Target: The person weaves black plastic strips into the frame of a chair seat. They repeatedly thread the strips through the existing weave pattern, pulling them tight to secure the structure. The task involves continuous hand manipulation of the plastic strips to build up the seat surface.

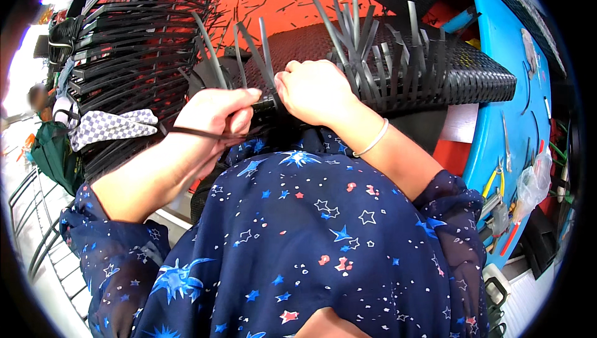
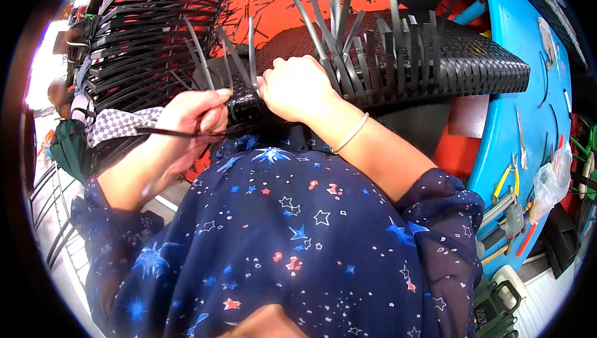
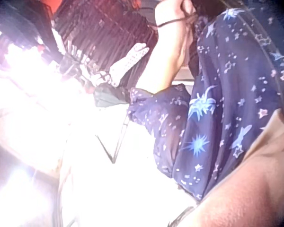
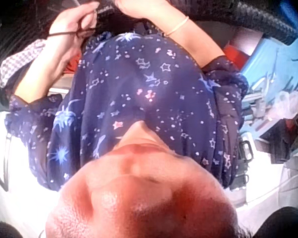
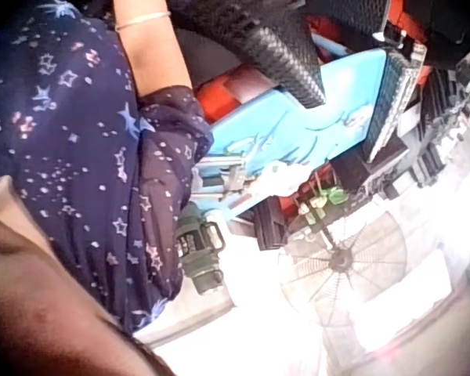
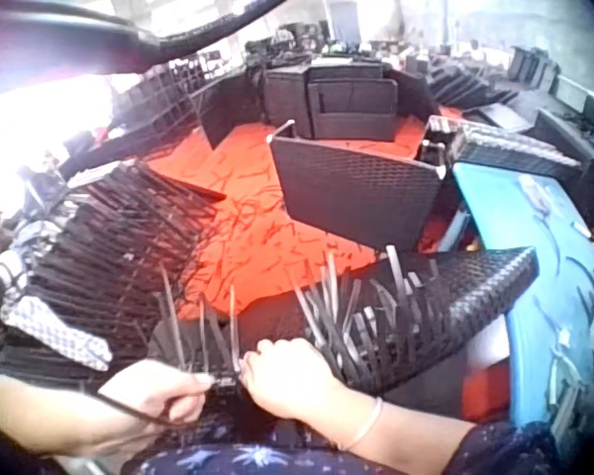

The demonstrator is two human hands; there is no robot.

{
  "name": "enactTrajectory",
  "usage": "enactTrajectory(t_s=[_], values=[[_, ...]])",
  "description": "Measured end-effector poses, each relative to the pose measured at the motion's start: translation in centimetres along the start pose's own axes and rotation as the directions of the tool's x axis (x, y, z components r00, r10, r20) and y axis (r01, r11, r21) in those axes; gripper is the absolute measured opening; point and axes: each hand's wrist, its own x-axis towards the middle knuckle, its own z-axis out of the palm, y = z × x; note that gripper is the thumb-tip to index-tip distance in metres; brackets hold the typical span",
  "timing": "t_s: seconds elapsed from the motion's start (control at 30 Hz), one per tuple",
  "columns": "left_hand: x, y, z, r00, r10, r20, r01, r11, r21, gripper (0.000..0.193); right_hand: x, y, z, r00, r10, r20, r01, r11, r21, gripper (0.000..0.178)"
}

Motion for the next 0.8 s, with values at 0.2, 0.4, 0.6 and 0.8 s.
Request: enactTrajectory(t_s=[0.2,0.4,0.6,0.8], values=[[3.9,-0.5,-2.7,0.992,0.069,0.101,-0.063,0.996,-0.061,0.04,0.0,0.2,0.2,1.0,-0.008,0.02,0.01,0.998,-0.068,0.039],[3.5,-3.2,-7.3,0.846,0.522,-0.104,-0.515,0.852,0.091,0.045,0.0,0.6,0.6,0.997,-0.073,-0.022,0.07,0.991,-0.113,0.036],[1.5,-6.9,-7.6,0.715,0.678,-0.171,-0.553,0.698,0.455,0.02,0.2,0.6,0.2,0.998,-0.056,0.025,0.058,0.996,-0.074,0.033],[0.4,-6.3,-7.5,0.459,0.859,-0.228,-0.707,0.508,0.491,0.016,0.0,0.5,-0.1,0.999,-0.03,0.027,0.032,0.997,-0.066,0.031]])
